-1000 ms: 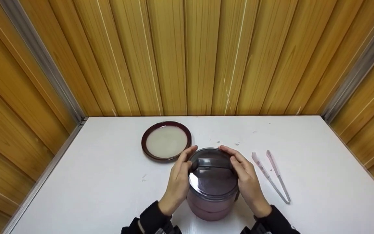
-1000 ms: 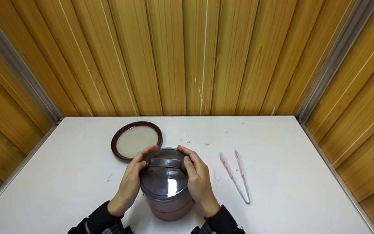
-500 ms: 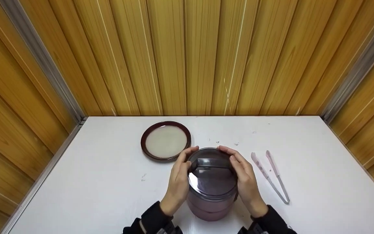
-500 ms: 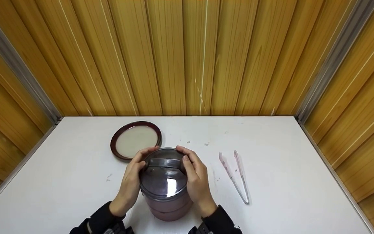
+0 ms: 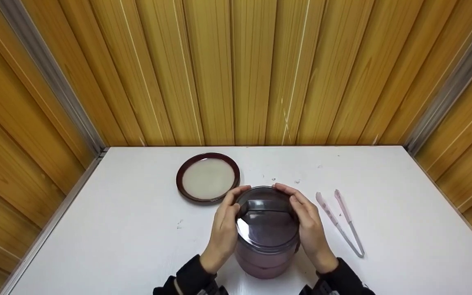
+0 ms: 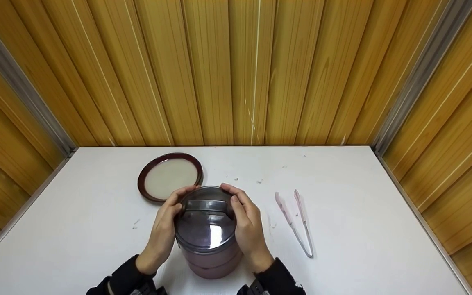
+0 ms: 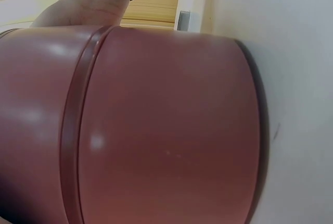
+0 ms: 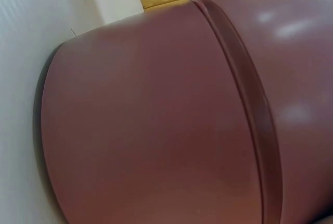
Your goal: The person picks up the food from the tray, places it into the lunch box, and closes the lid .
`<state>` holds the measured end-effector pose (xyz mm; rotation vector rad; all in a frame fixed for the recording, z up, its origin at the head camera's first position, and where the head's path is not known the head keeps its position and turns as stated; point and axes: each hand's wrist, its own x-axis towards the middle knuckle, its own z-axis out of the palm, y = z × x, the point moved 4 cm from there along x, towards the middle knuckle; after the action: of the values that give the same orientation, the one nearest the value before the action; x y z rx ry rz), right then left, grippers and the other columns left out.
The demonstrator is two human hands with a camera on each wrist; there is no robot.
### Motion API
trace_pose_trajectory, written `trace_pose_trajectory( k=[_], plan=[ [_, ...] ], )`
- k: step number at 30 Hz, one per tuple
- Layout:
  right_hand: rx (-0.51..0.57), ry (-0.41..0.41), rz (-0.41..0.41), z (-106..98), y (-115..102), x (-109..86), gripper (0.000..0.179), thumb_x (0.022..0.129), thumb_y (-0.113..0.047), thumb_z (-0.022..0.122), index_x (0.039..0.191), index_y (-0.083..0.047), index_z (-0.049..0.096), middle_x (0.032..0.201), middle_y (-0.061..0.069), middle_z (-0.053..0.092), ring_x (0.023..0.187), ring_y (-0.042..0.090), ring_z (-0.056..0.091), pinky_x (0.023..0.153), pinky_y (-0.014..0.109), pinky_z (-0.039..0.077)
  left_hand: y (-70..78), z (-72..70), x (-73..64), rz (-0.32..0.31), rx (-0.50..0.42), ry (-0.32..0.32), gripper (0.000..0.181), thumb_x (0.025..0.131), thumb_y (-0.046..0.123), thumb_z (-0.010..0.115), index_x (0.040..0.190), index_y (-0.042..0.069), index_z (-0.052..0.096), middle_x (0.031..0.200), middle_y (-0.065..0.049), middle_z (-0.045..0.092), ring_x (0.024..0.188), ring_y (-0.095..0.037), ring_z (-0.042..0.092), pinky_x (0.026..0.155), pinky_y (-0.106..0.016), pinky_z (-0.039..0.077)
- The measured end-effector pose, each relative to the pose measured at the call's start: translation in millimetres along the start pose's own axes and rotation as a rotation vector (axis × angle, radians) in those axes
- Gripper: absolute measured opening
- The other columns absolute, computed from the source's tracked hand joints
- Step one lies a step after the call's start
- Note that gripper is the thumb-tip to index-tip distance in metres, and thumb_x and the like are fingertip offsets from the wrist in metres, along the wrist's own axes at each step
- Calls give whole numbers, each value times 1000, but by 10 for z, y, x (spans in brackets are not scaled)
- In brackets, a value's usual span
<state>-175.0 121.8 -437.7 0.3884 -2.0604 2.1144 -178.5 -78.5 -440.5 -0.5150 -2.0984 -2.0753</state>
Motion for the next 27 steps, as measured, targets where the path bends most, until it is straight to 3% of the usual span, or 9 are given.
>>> trace_pose_trajectory(
  k=[3,9,14,17,22,27],
  plan=[
    [3,-10,-9,-10,3,8,49,119,-18,33,152,6,59,150,-6,70,147,4,58,124,17,42,2,1,2,1,-10,-4,53,108,5,30,153,-1,57,159,-17,60,152,-31,55,125,-24,44],
    [4,-31,-21,-31,26,22,49,120,-17,31,153,8,57,153,-1,69,147,2,58,124,16,43,-11,-4,-8,-21,-33,-45,54,109,6,27,157,-1,52,162,-18,57,153,-31,54,124,-22,45],
    [-2,-41,-33,-28,7,35,48,120,-16,33,153,8,58,149,-9,71,146,2,59,123,16,43,-14,-28,1,-35,3,-49,54,110,6,27,157,3,53,160,-15,59,149,-27,56,122,-23,46],
    [-8,-42,-35,-13,-29,38,46,119,-14,35,152,8,59,150,-2,71,145,1,59,123,15,43,-12,-49,1,-34,51,-59,54,111,7,28,158,4,53,162,-14,58,151,-27,55,124,-25,45],
    [-84,-48,-14,-36,-83,79,43,119,-13,41,152,5,62,155,17,67,143,-2,59,122,13,42,7,-118,36,-28,176,-89,53,113,11,32,162,8,51,168,-11,55,159,-29,48,135,-45,37],
    [-230,-60,16,-186,-141,133,40,118,-15,46,151,-4,66,153,14,69,139,-3,61,118,11,42,5,-260,90,-41,272,-121,51,117,20,38,166,7,46,173,-14,49,166,-34,39,138,-60,27]
  ],
)
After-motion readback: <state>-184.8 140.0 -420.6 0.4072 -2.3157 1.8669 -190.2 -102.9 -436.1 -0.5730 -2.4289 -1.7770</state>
